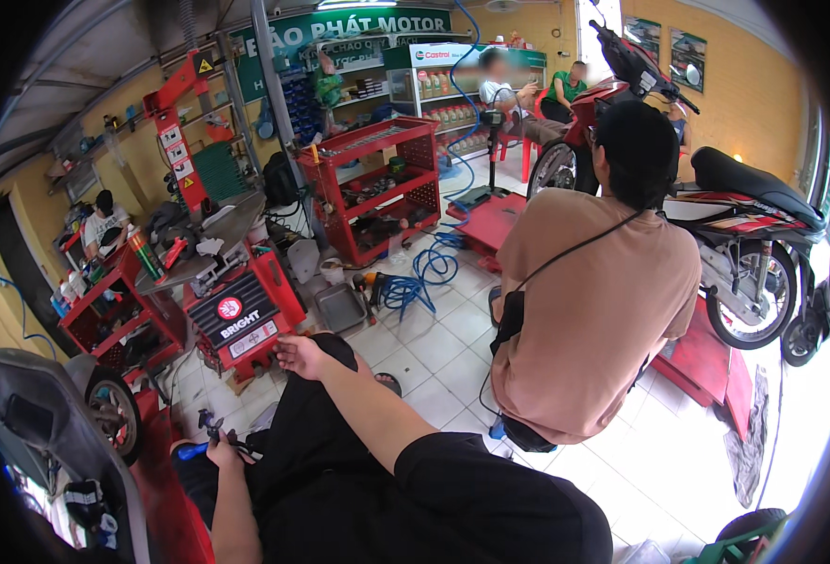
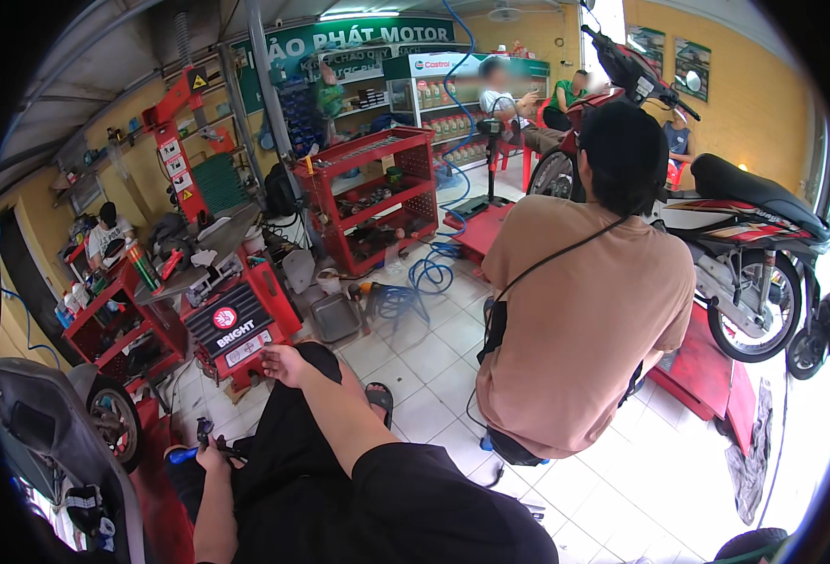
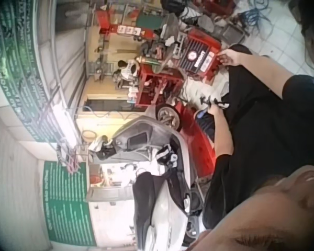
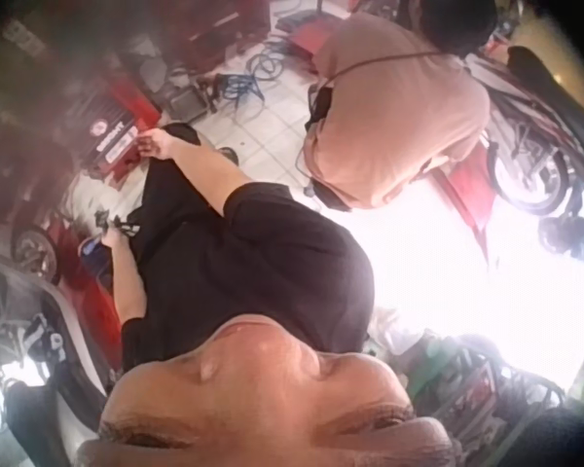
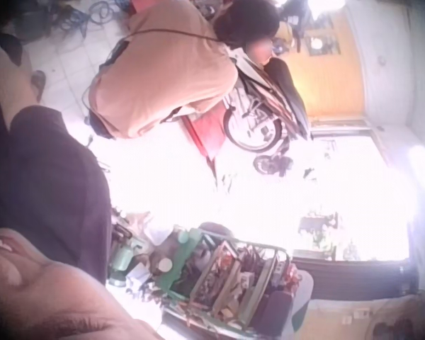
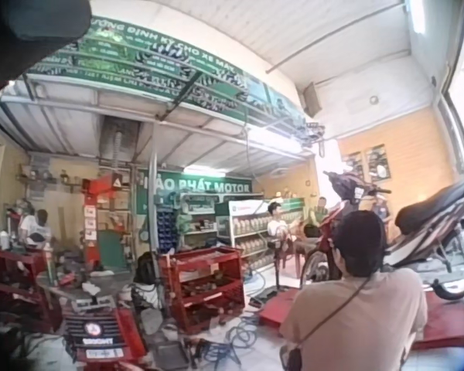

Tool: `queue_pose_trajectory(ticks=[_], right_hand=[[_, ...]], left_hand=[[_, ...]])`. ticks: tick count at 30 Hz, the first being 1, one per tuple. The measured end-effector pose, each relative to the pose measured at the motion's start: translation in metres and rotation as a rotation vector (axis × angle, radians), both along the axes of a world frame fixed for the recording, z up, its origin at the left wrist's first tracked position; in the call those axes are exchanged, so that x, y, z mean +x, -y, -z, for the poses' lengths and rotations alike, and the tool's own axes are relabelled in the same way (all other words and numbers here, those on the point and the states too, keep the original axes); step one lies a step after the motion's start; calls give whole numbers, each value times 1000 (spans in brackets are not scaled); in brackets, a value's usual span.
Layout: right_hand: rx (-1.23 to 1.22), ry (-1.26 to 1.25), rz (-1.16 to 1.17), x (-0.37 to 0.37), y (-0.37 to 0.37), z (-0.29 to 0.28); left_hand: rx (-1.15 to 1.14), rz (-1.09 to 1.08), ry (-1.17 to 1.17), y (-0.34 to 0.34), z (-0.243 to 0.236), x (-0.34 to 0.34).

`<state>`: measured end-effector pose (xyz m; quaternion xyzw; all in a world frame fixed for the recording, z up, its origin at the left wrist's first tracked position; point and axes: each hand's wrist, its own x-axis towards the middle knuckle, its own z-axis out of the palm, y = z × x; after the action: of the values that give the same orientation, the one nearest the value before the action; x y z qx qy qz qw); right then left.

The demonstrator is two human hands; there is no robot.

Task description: The person uses a screwdriver to loosen a screw on a black motorcycle component, then removes a small spring by hand and sets it in a metal tray.

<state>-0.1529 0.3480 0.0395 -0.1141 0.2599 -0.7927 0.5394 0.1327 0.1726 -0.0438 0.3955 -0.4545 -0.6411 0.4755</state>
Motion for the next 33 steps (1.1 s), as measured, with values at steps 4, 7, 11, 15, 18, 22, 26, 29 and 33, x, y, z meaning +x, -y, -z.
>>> queue_pose_trajectory(ticks=[4,7,11,15,18,22,26,29,33], right_hand=[[-18,-9,-5,2,4,-3],[-34,-11,-4,3,5,-1],[19,-13,28,4,4,0],[12,-64,16,7,7,1],[-16,-51,16,8,3,2],[-11,-70,17,9,4,-1],[-44,-39,21,6,4,-3],[-30,-51,21,3,1,1],[-25,-48,19,7,2,-2]], left_hand=[[-8,-11,21,11,4,5],[-11,-12,-37,13,6,3],[-17,-1,19,10,7,2],[-13,8,-19,13,8,4],[-6,18,69,10,9,5],[-29,25,-11,14,9,6],[-37,22,22,18,8,7],[-24,25,11,7,5,1],[-45,23,9,6,3,4]])
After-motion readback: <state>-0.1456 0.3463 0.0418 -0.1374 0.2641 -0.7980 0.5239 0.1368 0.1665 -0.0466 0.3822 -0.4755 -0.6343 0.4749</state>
